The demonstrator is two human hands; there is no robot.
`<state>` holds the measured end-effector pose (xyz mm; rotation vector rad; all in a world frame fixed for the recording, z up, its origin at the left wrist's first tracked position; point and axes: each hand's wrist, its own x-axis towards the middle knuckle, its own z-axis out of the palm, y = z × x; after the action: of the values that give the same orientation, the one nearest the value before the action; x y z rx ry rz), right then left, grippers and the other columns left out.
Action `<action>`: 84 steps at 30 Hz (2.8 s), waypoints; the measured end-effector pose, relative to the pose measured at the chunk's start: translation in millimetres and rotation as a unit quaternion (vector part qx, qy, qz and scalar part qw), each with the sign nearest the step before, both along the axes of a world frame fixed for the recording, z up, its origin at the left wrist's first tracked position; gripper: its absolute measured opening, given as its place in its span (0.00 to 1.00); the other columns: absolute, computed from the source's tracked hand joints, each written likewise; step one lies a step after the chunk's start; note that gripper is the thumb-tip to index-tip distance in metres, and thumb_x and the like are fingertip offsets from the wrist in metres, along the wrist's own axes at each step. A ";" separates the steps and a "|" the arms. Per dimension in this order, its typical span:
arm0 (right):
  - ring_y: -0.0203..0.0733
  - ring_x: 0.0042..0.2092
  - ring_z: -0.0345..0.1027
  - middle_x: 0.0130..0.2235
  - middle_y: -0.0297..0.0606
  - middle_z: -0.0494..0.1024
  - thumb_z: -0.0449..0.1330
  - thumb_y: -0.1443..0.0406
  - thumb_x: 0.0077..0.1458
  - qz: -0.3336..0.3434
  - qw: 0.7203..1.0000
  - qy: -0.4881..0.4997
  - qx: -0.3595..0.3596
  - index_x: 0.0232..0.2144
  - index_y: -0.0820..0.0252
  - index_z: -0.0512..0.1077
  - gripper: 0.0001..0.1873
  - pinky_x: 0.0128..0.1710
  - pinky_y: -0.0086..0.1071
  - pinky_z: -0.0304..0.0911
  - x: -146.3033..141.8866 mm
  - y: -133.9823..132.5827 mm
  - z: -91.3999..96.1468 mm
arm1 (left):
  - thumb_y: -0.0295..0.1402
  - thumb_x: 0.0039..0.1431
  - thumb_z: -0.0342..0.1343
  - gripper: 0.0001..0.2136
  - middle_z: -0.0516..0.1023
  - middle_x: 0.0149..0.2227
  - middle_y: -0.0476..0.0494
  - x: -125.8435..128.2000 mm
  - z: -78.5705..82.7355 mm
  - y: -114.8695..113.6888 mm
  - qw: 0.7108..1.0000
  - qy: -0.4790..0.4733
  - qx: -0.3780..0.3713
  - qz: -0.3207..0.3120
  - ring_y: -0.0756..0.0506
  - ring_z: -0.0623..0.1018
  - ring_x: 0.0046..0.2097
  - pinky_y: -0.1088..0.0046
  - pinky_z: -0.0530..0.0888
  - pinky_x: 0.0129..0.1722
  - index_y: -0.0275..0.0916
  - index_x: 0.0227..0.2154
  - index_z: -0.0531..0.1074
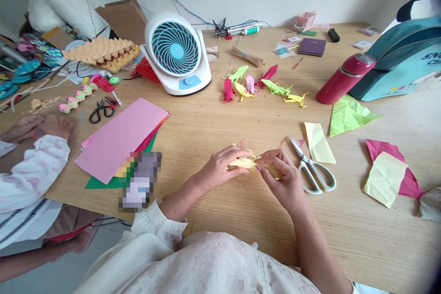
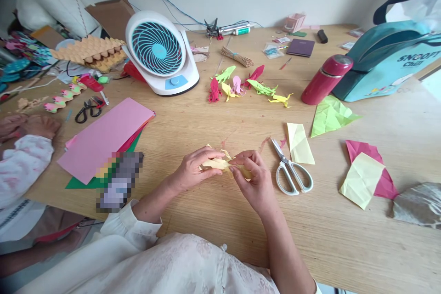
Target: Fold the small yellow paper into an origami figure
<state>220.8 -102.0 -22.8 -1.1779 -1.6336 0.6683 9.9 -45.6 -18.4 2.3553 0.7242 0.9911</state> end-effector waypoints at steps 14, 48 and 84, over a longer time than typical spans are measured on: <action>0.45 0.49 0.68 0.45 0.40 0.71 0.61 0.64 0.62 0.018 1.000 -0.021 -0.005 0.42 0.52 0.74 0.06 0.50 0.41 0.65 -1.1 -1.4 4.1 | 0.35 0.62 0.62 0.15 0.82 0.44 0.42 2.5 3.3 -0.6 1.000 -0.003 0.017 -0.014 0.46 0.79 0.46 0.68 0.76 0.48 0.40 0.50 0.72; 0.45 0.44 0.71 0.42 0.40 0.73 0.57 0.66 0.63 0.002 0.990 -0.124 0.061 0.48 0.55 0.66 0.11 0.43 0.39 0.67 -5.2 -4.3 2.7 | 0.26 0.60 0.60 0.14 0.80 0.43 0.41 9.5 3.2 -4.7 0.999 -0.044 -0.022 0.013 0.47 0.80 0.45 0.71 0.77 0.46 0.39 0.49 0.76; 0.48 0.47 0.71 0.44 0.42 0.73 0.57 0.72 0.60 0.001 0.994 -0.085 0.067 0.47 0.53 0.66 0.14 0.46 0.45 0.69 -9.3 -6.3 9.1 | 0.25 0.60 0.59 0.10 0.82 0.40 0.42 10.2 8.9 -9.0 0.998 -0.052 -0.005 0.027 0.47 0.80 0.42 0.69 0.77 0.44 0.38 0.45 0.76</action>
<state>211.5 -108.2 -13.7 -1.1611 -1.7931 0.4629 20.1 -54.7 -9.5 2.2664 0.7551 1.1225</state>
